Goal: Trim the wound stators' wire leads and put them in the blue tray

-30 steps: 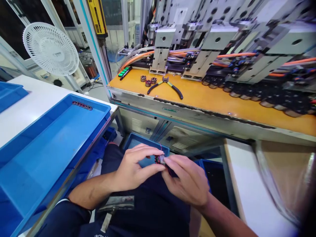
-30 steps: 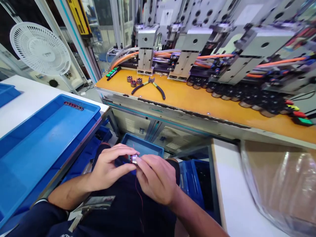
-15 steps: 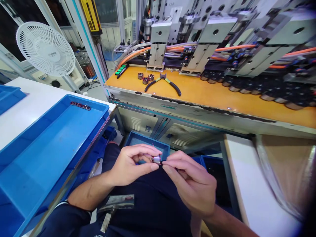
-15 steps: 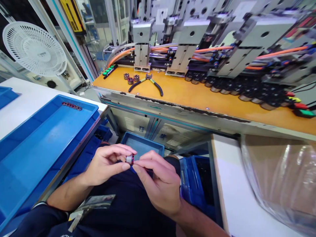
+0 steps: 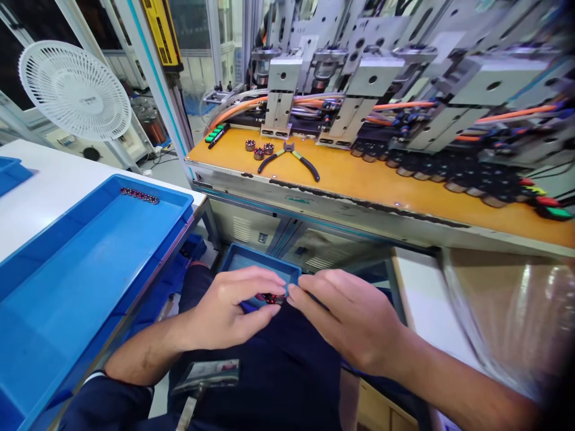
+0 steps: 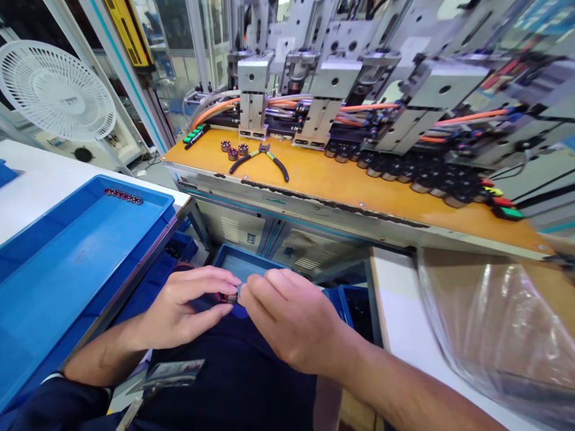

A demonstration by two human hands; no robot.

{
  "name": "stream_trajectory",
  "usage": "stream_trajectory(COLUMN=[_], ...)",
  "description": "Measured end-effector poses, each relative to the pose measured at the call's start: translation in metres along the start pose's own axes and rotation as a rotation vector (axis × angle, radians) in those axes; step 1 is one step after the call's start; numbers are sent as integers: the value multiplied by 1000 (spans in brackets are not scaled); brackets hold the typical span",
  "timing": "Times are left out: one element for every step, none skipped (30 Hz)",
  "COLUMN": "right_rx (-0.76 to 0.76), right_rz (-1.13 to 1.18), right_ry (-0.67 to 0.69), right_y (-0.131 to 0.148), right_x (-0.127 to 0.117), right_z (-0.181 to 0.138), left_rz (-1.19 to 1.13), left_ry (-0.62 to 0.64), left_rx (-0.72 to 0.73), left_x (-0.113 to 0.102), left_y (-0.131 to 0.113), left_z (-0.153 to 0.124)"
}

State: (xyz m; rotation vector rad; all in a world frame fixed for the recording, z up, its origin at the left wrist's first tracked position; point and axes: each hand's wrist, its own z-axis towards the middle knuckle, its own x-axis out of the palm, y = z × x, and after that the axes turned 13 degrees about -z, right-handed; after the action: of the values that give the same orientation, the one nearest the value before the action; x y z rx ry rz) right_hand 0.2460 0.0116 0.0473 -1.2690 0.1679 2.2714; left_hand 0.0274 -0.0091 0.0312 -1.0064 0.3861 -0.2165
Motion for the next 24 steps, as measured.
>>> stream_trajectory(right_rx=[55, 161, 273, 373, 444, 492, 522, 551, 592, 641, 701, 751, 799, 844, 865, 894, 927, 960, 999, 1035, 1063, 1071, 1052, 1001], right_rz=[54, 174, 328, 490, 642, 753, 803, 785, 695, 547, 355, 160, 8, -86, -112, -127, -134, -137, -149, -159, -165, -161, -149, -129], right_ry=[39, 97, 174, 265, 371, 470, 532, 530, 457, 340, 192, 76, 55, 95, 131, 166, 203, 233, 268, 309, 355, 405, 456, 499], right_y=[2, 5, 7, 7, 6, 1, -6, -17, -30, -46, -62, -78, -92, -104, -112, -118, -121, -123, -123, -124, -126, -129, -133, -138], right_x=[2, 2, 1, 0, -3, -6, -8, -9, -8, -6, -2, 5, 14, 24, 35, 47, 58, 67, 74, 79, 81, 80, 77, 72], right_z=[3, 6, 8, 10, 13, 16, 22, 28, 37, 48, 60, 72, 85, 98, 111, 123, 133, 143, 151, 157, 161, 163, 163, 160], left_rz=[-24, -48, -67, -76, -75, -65, -52, -40, -31, -25, -21, -20, -20, -22, -23, -24, -22, -18, -12, -6, 1, 7, 11, 12], left_ry=[-18, -31, -38, -42, -46, -55, -73, -100, -133, -168, -200, -227, -246, -261, -275, -288, -301, -314, -327, -339, -350, -361, -374, -387], left_rx=[-5, -10, -11, -4, 12, 30, 44, 57, 71, 80, 87, 93, 96, 93, 87, 81, 75, 68, 62, 54, 46, 38, 29, 21], left_x=[0, -1, -2, -3, -4, -5, -5, -5, -5, -4, -4, -3, -2, -2, -2, -2, -2, -3, -4, -5, -7, -9, -11, -12], left_y=[0, 1, 2, 2, 3, 4, 4, 5, 6, 7, 8, 9, 10, 11, 12, 13, 14, 14, 15, 15, 15, 14, 14, 13], left_z=[-2, -4, -6, -8, -10, -11, -11, -11, -10, -10, -9, -7, -6, -5, -5, -5, -5, -5, -6, -7, -8, -9, -10, -11])
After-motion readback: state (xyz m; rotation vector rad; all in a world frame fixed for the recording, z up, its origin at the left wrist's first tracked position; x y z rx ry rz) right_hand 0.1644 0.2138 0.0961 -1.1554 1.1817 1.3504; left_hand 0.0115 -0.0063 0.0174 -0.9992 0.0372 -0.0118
